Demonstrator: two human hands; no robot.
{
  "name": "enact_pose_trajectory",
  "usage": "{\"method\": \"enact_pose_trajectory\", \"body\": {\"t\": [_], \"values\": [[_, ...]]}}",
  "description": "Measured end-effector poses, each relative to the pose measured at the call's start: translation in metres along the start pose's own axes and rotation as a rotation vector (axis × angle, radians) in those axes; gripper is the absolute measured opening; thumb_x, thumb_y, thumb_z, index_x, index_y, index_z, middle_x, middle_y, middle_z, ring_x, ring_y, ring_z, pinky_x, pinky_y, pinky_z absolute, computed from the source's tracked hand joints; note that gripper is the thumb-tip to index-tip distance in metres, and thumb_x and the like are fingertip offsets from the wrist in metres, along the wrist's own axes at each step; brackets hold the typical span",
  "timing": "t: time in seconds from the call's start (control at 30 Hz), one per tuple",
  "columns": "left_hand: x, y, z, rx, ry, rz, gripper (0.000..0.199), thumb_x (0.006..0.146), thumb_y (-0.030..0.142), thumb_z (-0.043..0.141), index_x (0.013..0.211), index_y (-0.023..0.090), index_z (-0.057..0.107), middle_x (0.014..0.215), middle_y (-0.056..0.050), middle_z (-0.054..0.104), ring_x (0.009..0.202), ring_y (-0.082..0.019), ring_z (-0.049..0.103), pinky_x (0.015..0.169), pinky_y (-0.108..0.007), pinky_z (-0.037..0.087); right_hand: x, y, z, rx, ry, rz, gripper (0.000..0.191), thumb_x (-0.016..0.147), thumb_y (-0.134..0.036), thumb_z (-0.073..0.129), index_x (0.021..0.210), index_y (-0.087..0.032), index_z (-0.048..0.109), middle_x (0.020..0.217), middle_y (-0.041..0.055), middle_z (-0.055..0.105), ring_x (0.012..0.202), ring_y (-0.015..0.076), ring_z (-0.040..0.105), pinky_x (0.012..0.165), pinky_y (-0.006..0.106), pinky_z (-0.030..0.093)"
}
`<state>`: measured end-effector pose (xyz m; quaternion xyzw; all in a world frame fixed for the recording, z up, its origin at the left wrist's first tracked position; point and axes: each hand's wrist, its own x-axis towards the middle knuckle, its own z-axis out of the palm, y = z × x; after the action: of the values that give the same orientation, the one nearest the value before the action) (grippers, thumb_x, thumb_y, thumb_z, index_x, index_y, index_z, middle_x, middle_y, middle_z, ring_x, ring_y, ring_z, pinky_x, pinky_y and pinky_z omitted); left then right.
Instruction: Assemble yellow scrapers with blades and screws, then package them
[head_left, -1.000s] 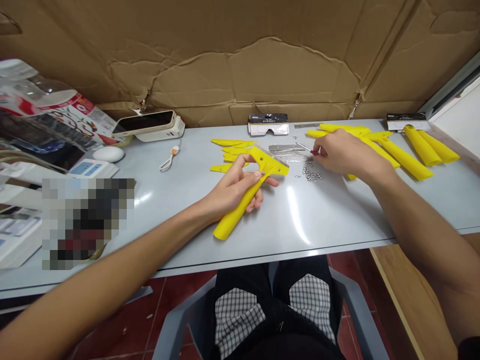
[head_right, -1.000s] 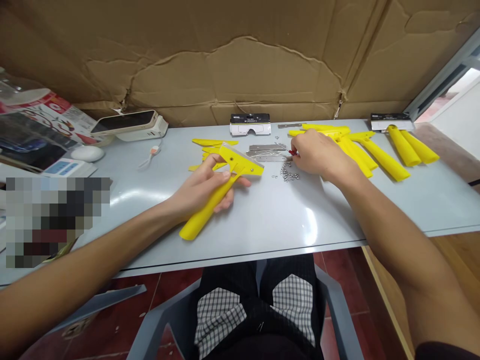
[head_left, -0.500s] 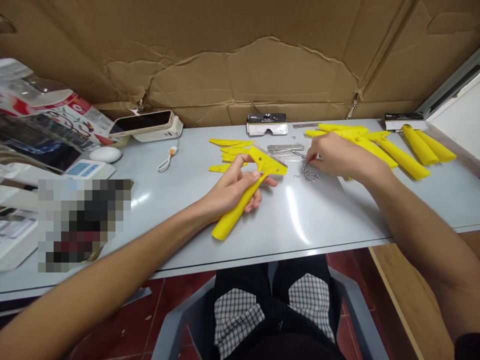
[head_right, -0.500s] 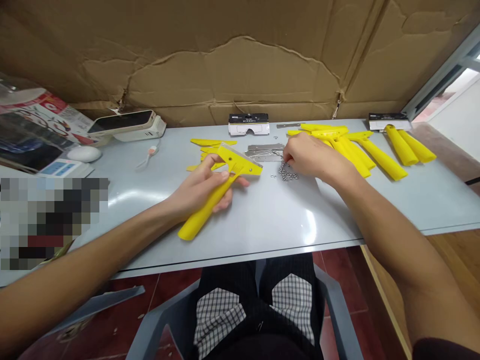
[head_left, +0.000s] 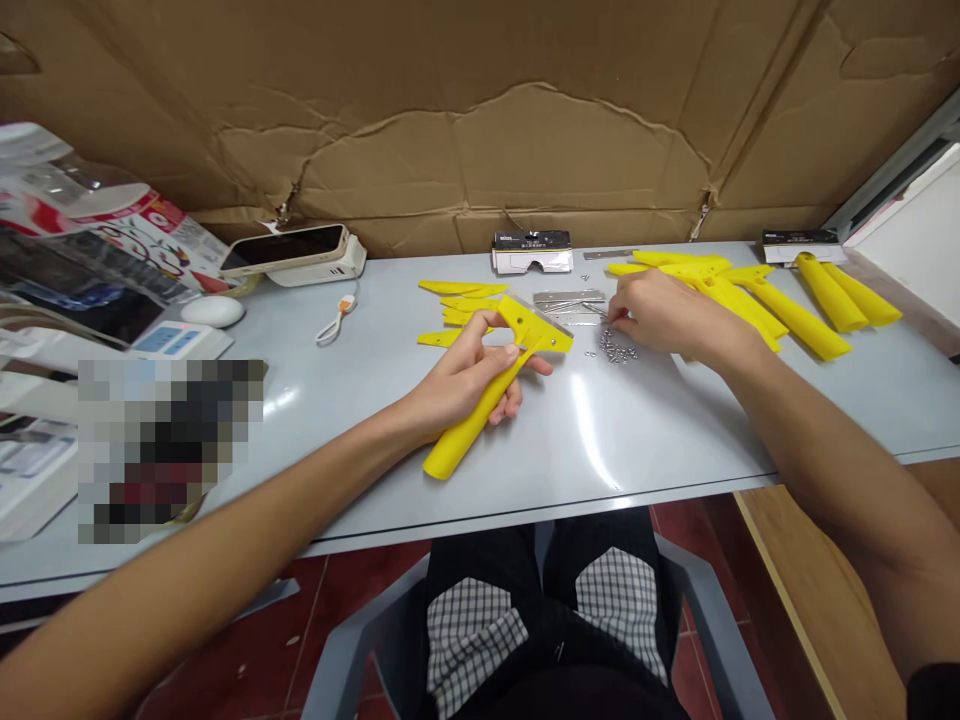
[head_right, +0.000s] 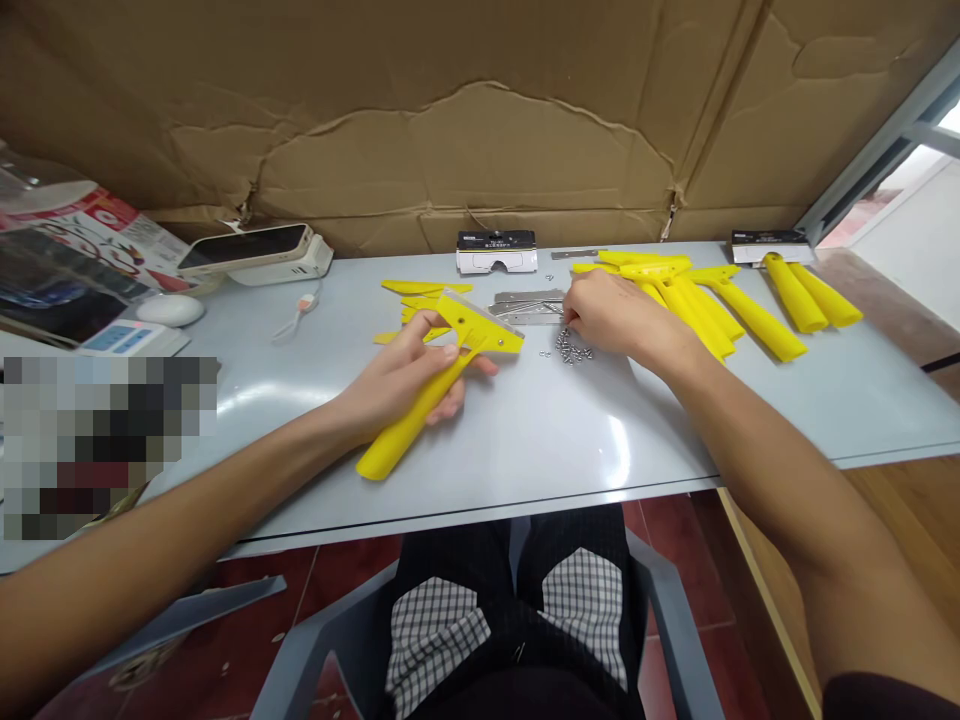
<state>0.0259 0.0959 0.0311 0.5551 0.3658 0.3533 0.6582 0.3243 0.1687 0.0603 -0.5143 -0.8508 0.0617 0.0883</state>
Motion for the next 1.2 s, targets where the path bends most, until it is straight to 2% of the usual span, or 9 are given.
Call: {"method": "enact_pose_trajectory", "body": {"t": [0.13, 0.23, 0.3, 0.4, 0.5, 0.67, 0.93, 1.2], "values": [[-0.001, 0.0, 0.0, -0.005, -0.01, 0.003, 0.027, 0.112, 0.033, 0.057, 0.121, 0.028, 0.032, 0.109, -0.008, 0.084, 0.05, -0.009, 0.065, 0.043, -0.022, 0.047, 0.003, 0.002, 0.0, -0.01, 0.035, -0.055, 0.014, 0.09, -0.015, 0.069, 0.082, -0.023, 0.077, 0.102, 0.0127, 0.072, 0.093, 0.0308, 0.067, 0.079, 0.049, 0.052], [0.0, -0.002, 0.0, 0.007, -0.022, 0.012, 0.026, 0.113, 0.034, 0.056, 0.12, 0.028, 0.032, 0.11, -0.008, 0.083, 0.051, -0.01, 0.067, 0.043, -0.022, 0.048, 0.003, -0.004, -0.002, 0.14, 0.133, -0.157, 0.014, 0.094, -0.018, 0.068, 0.086, -0.025, 0.078, 0.1, 0.0109, 0.072, 0.099, 0.0319, 0.067, 0.087, 0.052, 0.054], [0.0, -0.003, 0.0, 0.019, -0.039, 0.03, 0.027, 0.113, 0.036, 0.056, 0.119, 0.028, 0.032, 0.111, -0.008, 0.083, 0.051, -0.01, 0.067, 0.042, -0.023, 0.048, 0.002, -0.015, -0.001, 0.294, 0.224, -0.244, 0.011, 0.097, -0.024, 0.07, 0.089, -0.026, 0.078, 0.099, 0.0083, 0.073, 0.097, 0.0292, 0.068, 0.089, 0.05, 0.054], [-0.001, -0.005, 0.002, 0.037, -0.054, 0.052, 0.029, 0.112, 0.04, 0.058, 0.12, 0.028, 0.033, 0.111, -0.007, 0.081, 0.05, -0.009, 0.066, 0.04, -0.022, 0.047, -0.003, -0.037, 0.006, 0.502, 0.326, -0.36, 0.01, 0.1, -0.032, 0.072, 0.094, -0.027, 0.079, 0.1, 0.0058, 0.076, 0.095, 0.0256, 0.068, 0.082, 0.045, 0.054], [-0.005, -0.006, 0.007, 0.031, -0.052, 0.041, 0.032, 0.112, 0.044, 0.06, 0.12, 0.029, 0.032, 0.11, -0.006, 0.081, 0.048, -0.008, 0.065, 0.039, -0.02, 0.045, -0.007, -0.056, 0.017, 0.612, 0.396, -0.414, 0.012, 0.1, -0.035, 0.074, 0.096, -0.025, 0.08, 0.105, 0.0065, 0.076, 0.097, 0.0244, 0.069, 0.079, 0.041, 0.054], [-0.009, -0.007, 0.014, 0.023, -0.077, 0.05, 0.032, 0.113, 0.046, 0.058, 0.119, 0.029, 0.031, 0.108, -0.004, 0.08, 0.048, -0.007, 0.064, 0.041, -0.02, 0.047, -0.01, -0.067, 0.028, 0.663, 0.413, -0.41, 0.014, 0.101, -0.035, 0.075, 0.095, -0.025, 0.08, 0.109, 0.0074, 0.075, 0.103, 0.0249, 0.069, 0.087, 0.043, 0.056], [-0.008, -0.01, 0.015, 0.031, -0.086, 0.071, 0.032, 0.113, 0.046, 0.057, 0.119, 0.029, 0.031, 0.109, -0.004, 0.08, 0.049, -0.007, 0.064, 0.041, -0.019, 0.047, -0.013, -0.071, 0.028, 0.725, 0.38, -0.363, 0.014, 0.099, -0.035, 0.076, 0.095, -0.023, 0.081, 0.112, 0.0085, 0.074, 0.105, 0.0245, 0.069, 0.083, 0.04, 0.057], [-0.009, -0.007, 0.016, 0.031, -0.091, 0.061, 0.03, 0.114, 0.043, 0.056, 0.115, 0.03, 0.029, 0.109, -0.004, 0.08, 0.048, -0.006, 0.062, 0.042, -0.019, 0.048, -0.016, -0.079, 0.024, 0.761, 0.319, -0.211, 0.019, 0.094, -0.043, 0.078, 0.091, -0.024, 0.081, 0.119, 0.0108, 0.075, 0.11, 0.0279, 0.069, 0.084, 0.044, 0.06]]}}
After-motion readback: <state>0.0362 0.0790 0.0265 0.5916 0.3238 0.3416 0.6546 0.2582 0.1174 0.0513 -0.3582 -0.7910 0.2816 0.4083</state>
